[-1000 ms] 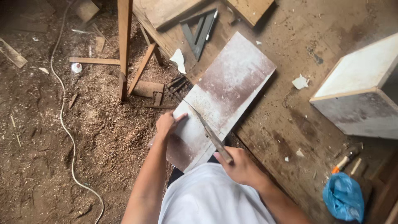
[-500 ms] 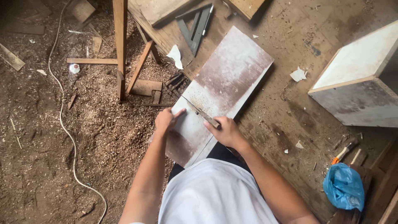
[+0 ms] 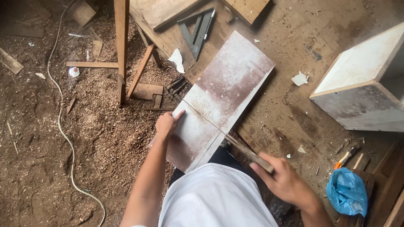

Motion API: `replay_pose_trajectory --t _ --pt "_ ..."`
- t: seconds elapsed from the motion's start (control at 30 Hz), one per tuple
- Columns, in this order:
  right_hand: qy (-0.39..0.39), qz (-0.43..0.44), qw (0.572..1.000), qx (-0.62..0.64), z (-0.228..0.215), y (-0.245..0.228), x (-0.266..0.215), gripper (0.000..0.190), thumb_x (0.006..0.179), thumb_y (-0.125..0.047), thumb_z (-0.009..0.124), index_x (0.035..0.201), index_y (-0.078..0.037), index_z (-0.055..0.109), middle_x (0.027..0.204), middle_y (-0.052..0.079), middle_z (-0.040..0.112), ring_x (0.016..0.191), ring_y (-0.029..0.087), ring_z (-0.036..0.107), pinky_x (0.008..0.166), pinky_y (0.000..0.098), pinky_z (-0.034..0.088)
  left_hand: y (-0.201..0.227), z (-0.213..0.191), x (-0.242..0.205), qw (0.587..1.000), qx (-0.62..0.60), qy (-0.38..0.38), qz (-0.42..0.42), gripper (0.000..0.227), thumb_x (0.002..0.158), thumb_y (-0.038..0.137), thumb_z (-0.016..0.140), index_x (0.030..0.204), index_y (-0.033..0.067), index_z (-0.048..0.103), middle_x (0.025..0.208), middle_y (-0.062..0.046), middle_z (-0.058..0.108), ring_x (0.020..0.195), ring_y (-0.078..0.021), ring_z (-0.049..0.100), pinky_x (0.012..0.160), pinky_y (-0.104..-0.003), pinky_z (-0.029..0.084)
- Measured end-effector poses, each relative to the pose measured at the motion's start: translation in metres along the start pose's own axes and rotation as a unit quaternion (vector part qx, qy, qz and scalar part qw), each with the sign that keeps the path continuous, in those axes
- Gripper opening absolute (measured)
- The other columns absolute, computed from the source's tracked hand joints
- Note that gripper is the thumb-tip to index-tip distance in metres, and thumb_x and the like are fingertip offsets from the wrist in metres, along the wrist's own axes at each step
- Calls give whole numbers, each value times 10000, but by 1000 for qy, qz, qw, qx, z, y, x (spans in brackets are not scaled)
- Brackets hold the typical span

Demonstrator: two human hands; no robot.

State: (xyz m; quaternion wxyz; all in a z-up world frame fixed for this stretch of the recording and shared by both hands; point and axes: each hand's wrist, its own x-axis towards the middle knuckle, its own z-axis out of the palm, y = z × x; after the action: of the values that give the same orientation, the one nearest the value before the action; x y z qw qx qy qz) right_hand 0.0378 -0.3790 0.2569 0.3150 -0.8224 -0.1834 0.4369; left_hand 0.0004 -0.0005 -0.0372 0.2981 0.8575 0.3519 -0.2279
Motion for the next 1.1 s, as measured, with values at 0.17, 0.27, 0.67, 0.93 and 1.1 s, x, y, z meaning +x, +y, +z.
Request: replay_pose_trajectory --t 0.17,0.27,0.67,0.93,1.1 --pt "10 -17 1000 -7 26 7 43 429 1024 -438 458 806 -85 567 519 7 425 364 125 360 328 286 320 -8 7 2 1000 -4 -2 3 836 829 862 488 798 58 712 665 -108 681 577 -219 631 489 -379 459" --pt "35 -14 999 -1 51 1 103 391 1004 -398 555 800 -66 576 534 71 527 429 198 475 437 411 409 -5 5 5 1000 -18 12 9 773 816 868 483 815 113 650 656 -121 678 557 -207 643 471 -370 486" --pt "-16 -8 999 -29 25 -11 45 465 1026 -461 507 837 -53 628 523 -24 474 408 92 389 388 311 349 -2 -5 -13 999 -19 48 18 809 830 856 525 866 81 752 754 -165 714 683 -289 680 645 -433 530" --pt "13 21 999 -30 29 -3 49 383 1007 -437 529 855 -93 599 541 -7 487 422 129 411 401 367 383 2 -5 -10 999 -30 21 4 809 804 855 502 962 99 743 771 -168 741 691 -301 721 622 -449 558" --pt "93 -89 991 -26 57 -13 149 322 990 -374 600 1023 -59 654 632 96 624 552 203 611 515 376 484 2 -1 -11 1000 -13 7 -7 859 833 863 497 951 60 779 792 -162 746 714 -295 725 654 -445 567"
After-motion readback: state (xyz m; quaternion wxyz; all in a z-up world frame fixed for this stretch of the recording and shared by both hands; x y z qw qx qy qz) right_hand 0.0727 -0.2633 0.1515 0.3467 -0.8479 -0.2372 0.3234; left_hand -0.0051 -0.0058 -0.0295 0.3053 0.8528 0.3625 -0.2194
